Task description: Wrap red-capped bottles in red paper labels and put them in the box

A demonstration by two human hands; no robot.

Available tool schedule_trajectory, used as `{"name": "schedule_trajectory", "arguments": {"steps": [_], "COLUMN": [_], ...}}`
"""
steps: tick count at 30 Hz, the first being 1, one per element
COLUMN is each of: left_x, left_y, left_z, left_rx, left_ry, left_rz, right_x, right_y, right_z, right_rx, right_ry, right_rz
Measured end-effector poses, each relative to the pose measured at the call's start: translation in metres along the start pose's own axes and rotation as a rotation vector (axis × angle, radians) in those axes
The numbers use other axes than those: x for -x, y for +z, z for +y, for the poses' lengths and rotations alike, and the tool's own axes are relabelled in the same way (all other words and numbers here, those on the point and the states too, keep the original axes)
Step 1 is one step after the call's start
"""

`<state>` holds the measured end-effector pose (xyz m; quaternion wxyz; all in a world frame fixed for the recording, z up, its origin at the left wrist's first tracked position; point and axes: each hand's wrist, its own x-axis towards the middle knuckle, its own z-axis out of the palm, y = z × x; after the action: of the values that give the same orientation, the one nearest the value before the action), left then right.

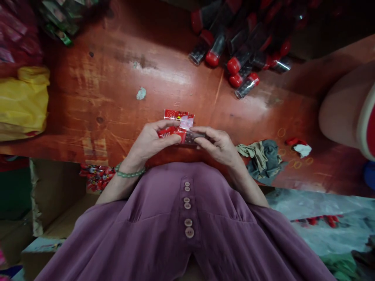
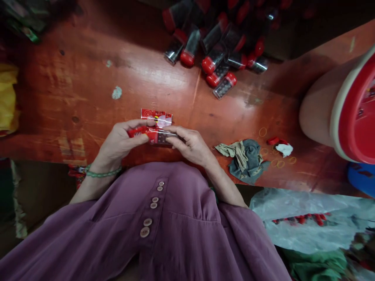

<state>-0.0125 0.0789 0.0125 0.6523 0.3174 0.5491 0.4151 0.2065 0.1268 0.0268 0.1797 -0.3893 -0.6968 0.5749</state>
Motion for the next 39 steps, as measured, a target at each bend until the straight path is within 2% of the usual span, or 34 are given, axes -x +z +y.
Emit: {"name": "schedule_trajectory", "arguments": {"steps": [3, 6, 8, 12, 15, 20, 23, 26, 28, 31, 34, 36, 39], "left_x": [0.005, 0.007, 0.007, 0.002, -0.002, -0.003, 0.0, 0.005, 0.008, 0.022, 0.055, 0.087, 0.14], "left_y": [0.001, 0.01, 0.018, 0.032, 0.036, 0.036, 0.037, 0.04, 0.039, 0.027, -0.002, -0.032, -0.08], "left_z": [-0.008, -0.011, -0.01, -0.01, -0.012, -0.012, -0.012, -0.013, -0.014, -0.014, -0.012, -0.01, -0.013], "left_rx": [0.34, 0.483, 0.516, 0.545, 0.532, 0.576, 0.516, 0.438, 0.435, 0.384, 0.125, -0.115, -0.44], "left_ry": [0.038, 0.038, 0.036, 0.034, -0.003, 0.011, 0.017, -0.011, -0.013, -0.038, -0.087, -0.092, -0.164], "left_rz": [0.011, 0.059, 0.165, 0.322, 0.324, 0.321, 0.293, 0.235, 0.245, 0.27, 0.273, 0.321, 0.456], "right_x": [-0.005, -0.009, -0.011, -0.012, -0.013, -0.016, -0.018, -0.022, -0.025, -0.027, -0.025, -0.023, -0.022], "right_y": [0.008, 0.017, 0.024, 0.036, 0.042, 0.044, 0.043, 0.044, 0.047, 0.051, 0.047, 0.038, 0.023], "right_z": [0.004, 0.004, 0.003, 0.005, 0.01, 0.014, 0.011, 0.009, 0.008, 0.005, 0.002, 0.003, 0.009], "right_rx": [-0.242, -0.375, -0.341, -0.054, 0.014, -0.166, -0.318, -0.431, -0.438, -0.342, -0.106, 0.148, 0.522], "right_ry": [0.106, 0.111, 0.069, -0.132, -0.211, -0.084, -0.038, -0.035, -0.055, -0.143, -0.322, -0.395, -0.35], "right_rz": [0.086, 0.104, 0.126, 0.237, 0.266, 0.216, 0.158, 0.112, 0.101, 0.056, -0.061, -0.018, 0.117]}}
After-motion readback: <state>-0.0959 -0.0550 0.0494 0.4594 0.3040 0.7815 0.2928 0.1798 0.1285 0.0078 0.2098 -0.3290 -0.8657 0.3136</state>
